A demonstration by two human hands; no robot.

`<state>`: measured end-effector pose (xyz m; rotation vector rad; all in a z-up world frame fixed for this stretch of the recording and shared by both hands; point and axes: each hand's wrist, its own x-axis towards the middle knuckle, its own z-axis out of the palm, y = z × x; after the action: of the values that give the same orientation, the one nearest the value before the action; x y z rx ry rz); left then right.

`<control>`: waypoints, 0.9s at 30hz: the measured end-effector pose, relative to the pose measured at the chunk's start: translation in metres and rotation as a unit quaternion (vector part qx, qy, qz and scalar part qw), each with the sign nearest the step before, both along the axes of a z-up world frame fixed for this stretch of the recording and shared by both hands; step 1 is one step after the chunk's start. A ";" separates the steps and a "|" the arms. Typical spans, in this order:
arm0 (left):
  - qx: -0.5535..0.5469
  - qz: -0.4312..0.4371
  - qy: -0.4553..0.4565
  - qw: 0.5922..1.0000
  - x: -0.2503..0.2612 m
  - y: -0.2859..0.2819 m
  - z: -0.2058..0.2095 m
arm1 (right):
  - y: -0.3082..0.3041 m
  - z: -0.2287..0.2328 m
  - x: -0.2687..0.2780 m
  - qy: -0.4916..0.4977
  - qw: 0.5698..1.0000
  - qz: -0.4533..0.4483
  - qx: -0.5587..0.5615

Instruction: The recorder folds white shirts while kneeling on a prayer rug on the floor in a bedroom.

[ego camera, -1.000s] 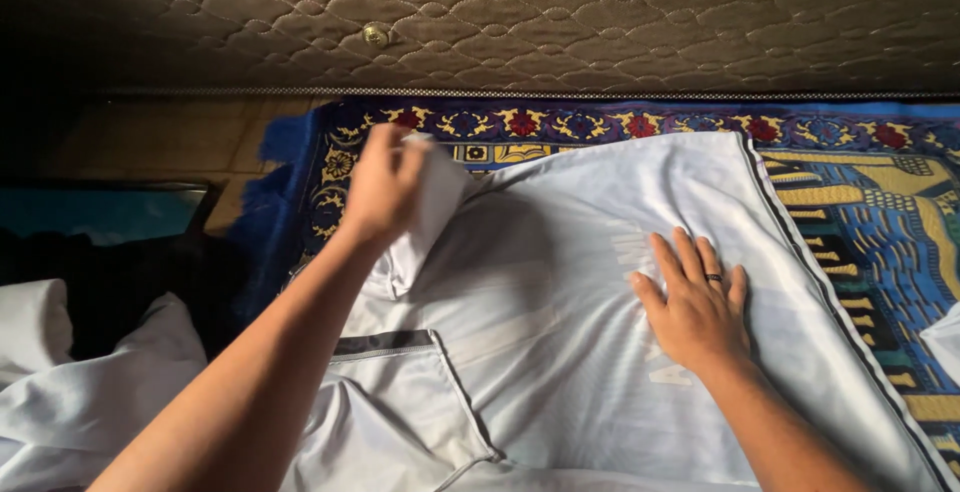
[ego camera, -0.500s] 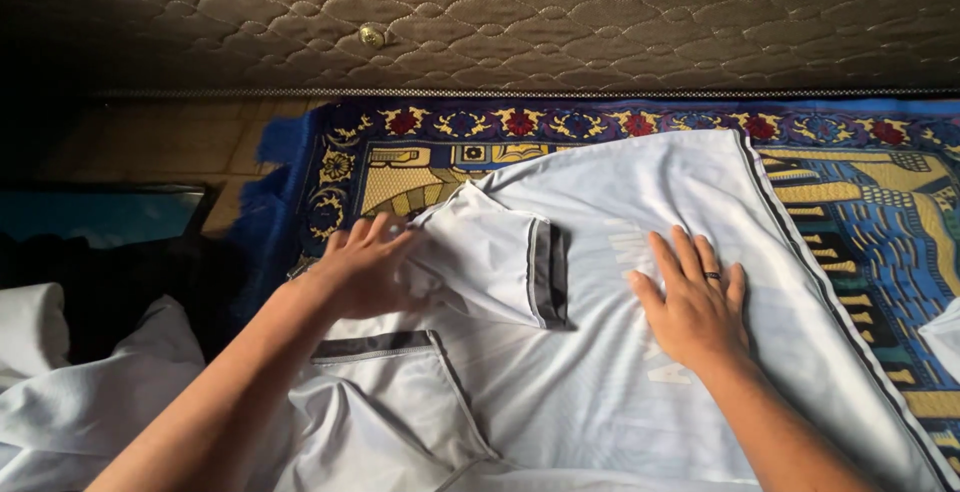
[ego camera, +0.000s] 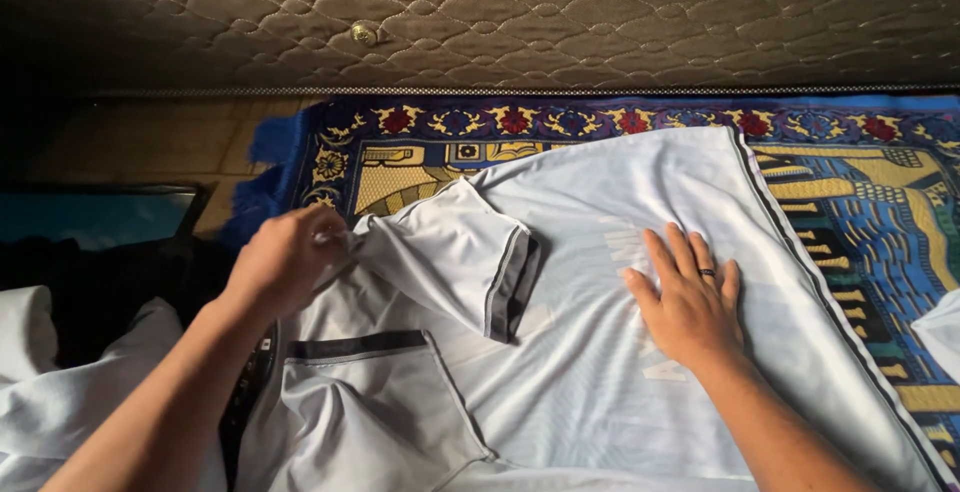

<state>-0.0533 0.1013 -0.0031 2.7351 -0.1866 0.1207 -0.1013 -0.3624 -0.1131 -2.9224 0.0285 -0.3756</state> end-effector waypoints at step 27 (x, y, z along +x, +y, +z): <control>0.084 -0.005 -0.170 0.982 0.021 0.022 -0.036 | -0.001 0.000 0.001 0.011 1.000 -0.004 -0.004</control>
<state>-0.0326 0.1234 -0.0391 2.8607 -0.3173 0.5970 -0.1004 -0.3630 -0.1136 -2.9349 0.0431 -0.3459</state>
